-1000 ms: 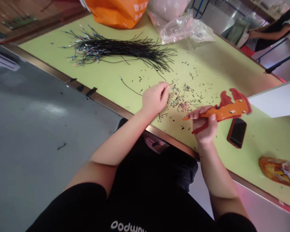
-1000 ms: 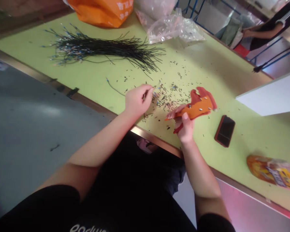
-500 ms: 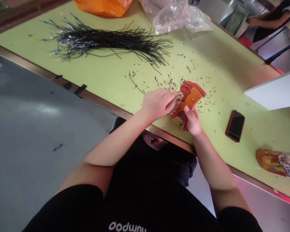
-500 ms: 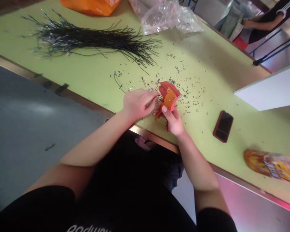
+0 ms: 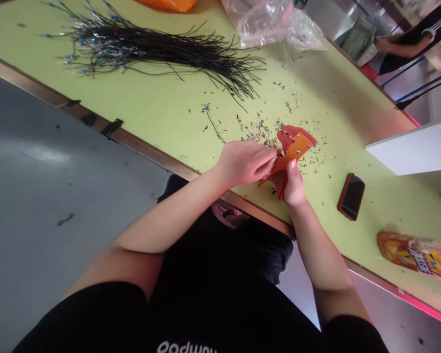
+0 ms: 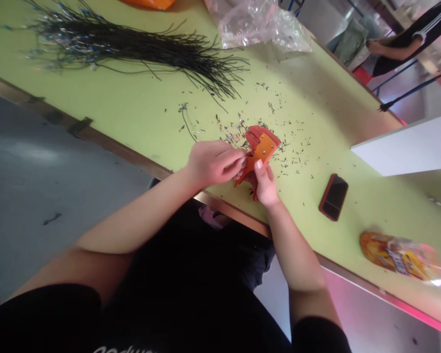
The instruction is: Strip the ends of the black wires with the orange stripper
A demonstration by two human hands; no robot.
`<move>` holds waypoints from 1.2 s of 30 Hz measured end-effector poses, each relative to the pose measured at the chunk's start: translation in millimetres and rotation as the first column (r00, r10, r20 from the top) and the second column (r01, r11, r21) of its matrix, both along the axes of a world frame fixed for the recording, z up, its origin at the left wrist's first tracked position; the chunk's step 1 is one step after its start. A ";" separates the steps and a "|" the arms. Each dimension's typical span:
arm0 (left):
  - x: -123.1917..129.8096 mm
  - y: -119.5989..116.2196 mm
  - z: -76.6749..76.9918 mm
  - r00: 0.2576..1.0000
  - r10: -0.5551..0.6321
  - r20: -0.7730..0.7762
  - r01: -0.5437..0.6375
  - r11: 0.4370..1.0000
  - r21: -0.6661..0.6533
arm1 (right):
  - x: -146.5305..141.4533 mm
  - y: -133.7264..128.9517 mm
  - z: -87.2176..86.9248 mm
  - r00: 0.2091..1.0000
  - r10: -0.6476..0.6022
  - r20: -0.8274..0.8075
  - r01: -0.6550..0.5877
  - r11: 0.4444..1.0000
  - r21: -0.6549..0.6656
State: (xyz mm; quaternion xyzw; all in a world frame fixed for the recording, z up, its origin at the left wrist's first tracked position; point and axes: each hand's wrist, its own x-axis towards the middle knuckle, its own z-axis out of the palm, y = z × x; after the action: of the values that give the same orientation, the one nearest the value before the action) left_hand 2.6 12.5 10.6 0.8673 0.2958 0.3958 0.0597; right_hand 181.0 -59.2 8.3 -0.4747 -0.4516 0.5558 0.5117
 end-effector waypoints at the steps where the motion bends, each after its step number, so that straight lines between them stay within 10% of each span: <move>1: 0.1 0.2 -0.2 1.000 -0.014 0.000 0.014 1.000 -0.008 | -0.8 0.2 0.3 1.000 -0.019 0.021 0.019 1.000 -0.010; 36: 2.3 -0.7 0.4 0.985 -0.057 0.163 0.000 0.943 0.332 | -11.8 -2.0 11.6 0.991 -0.113 0.074 0.108 0.991 0.072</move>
State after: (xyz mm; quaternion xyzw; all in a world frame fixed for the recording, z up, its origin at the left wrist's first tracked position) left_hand 4.9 11.8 11.0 0.8322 0.2065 0.5116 -0.0560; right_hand 169.2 -61.3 19.8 -0.5026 -0.4629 0.4918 0.5397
